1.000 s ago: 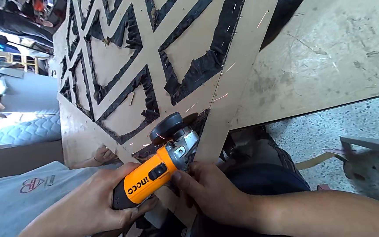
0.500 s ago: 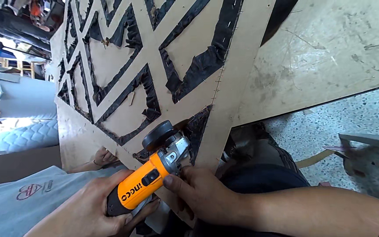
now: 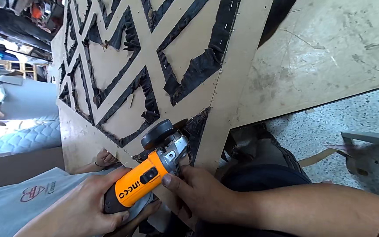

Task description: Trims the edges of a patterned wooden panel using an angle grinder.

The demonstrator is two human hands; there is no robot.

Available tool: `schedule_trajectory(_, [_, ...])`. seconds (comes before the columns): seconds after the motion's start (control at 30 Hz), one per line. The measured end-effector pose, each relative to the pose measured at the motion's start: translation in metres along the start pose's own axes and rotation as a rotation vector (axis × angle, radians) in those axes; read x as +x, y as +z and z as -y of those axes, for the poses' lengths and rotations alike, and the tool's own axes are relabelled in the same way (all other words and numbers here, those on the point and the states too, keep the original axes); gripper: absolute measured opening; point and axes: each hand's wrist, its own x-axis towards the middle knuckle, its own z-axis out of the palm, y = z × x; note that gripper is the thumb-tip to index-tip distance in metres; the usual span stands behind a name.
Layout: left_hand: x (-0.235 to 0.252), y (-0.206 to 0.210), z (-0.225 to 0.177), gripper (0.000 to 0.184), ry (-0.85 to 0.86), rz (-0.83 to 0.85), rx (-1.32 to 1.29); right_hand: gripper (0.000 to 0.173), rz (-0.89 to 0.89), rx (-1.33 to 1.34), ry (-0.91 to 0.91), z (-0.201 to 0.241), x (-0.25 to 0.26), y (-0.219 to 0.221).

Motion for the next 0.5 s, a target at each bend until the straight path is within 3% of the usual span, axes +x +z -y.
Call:
schedule_trajectory(0.37, [0.042, -0.02, -0.025, 0.068, 0.085, -0.007, 0.053, 0.054, -0.146, 0.093, -0.148, 0.003, -0.024, -0.02])
schedule_trajectory(0.5, [0.038, -0.017, -0.026, 0.069, 0.091, -0.032, 0.052, 0.058, -0.051, 0.007, -0.141, 0.004, -0.028, -0.032])
